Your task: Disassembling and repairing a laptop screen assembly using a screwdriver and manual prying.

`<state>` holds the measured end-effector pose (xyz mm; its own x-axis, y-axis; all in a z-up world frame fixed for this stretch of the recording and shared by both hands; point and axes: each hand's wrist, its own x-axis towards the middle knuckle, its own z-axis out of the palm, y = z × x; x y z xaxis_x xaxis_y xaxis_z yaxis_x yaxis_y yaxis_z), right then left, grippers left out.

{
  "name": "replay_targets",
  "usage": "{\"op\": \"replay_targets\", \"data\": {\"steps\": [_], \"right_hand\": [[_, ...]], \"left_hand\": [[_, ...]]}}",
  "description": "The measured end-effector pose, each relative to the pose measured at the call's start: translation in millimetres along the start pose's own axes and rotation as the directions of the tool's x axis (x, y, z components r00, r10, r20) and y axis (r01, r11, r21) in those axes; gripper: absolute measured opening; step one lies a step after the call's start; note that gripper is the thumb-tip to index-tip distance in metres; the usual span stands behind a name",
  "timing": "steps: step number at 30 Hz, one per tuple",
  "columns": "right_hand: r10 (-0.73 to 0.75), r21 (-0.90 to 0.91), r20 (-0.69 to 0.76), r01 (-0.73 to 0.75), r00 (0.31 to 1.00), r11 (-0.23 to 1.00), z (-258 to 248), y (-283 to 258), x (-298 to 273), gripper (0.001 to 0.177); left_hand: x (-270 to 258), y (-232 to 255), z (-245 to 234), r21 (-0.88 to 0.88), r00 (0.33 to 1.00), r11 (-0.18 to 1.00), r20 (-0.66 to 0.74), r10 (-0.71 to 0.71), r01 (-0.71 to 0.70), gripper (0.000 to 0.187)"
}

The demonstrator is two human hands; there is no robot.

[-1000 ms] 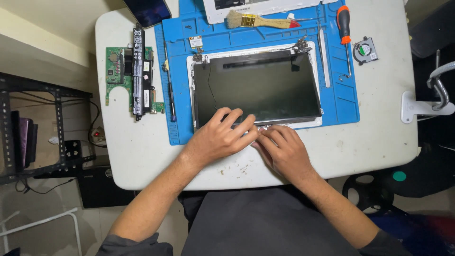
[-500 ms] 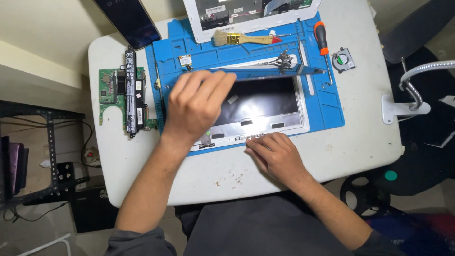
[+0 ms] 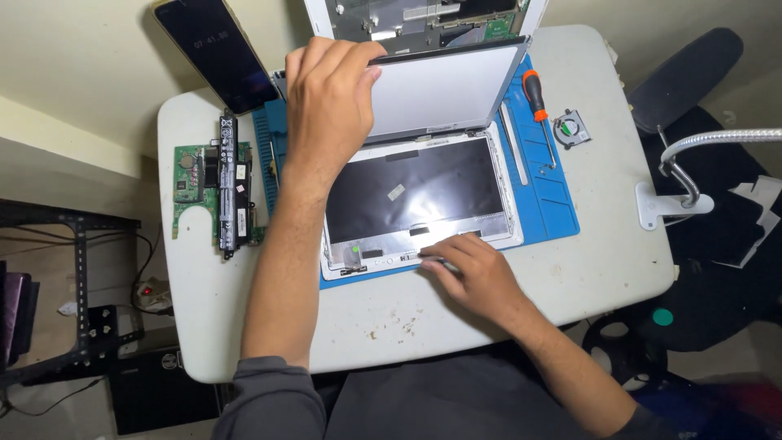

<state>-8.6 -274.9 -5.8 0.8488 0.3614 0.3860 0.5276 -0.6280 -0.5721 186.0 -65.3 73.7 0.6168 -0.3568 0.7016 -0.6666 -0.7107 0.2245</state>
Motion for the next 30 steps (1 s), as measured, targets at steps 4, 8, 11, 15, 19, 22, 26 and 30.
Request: {"op": "replay_targets", "data": {"steps": [4, 8, 11, 15, 19, 22, 26, 30], "right_hand": [[0.062, -0.008, -0.031, -0.062, 0.998, 0.998, -7, 24, 34, 0.017], [0.156, -0.099, 0.001, -0.156, 0.988, 0.983, -6, 55, 71, 0.042], [0.197, -0.176, 0.041, -0.187, 0.979, 0.966, 5, 67, 84, 0.057], [0.169, -0.213, -0.022, -0.170, 0.985, 0.962, 21, 74, 81, 0.058], [0.162, -0.210, -0.050, -0.169, 0.986, 0.963, 29, 73, 76, 0.059], [0.158, -0.253, -0.032, -0.161, 0.987, 0.954, 30, 76, 74, 0.057], [0.164, -0.256, -0.030, -0.166, 0.986, 0.952, 35, 81, 70, 0.061], [0.162, -0.280, -0.019, -0.161, 0.987, 0.947, 34, 80, 71, 0.063]], "left_hand": [[3, -1, 0, -0.011, 0.999, 1.000, 0.027, -0.028, 0.029, 0.015], [-1, -2, 5, 0.060, 1.000, 0.998, 0.015, -0.012, 0.011, 0.021], [-4, -4, 6, 0.089, 1.000, 0.996, 0.023, -0.004, 0.002, 0.021], [-3, -6, 8, 0.096, 1.000, 0.995, 0.002, -0.010, 0.010, 0.020], [-4, -8, 9, 0.100, 1.000, 0.995, -0.007, -0.012, 0.013, 0.020], [-4, -9, 13, 0.098, 1.000, 0.995, -0.026, -0.001, 0.004, 0.022], [-5, -8, 13, 0.109, 0.999, 0.994, -0.032, 0.008, -0.005, 0.022], [-3, -7, 11, 0.097, 0.999, 0.995, -0.032, 0.010, -0.007, 0.022]]}}
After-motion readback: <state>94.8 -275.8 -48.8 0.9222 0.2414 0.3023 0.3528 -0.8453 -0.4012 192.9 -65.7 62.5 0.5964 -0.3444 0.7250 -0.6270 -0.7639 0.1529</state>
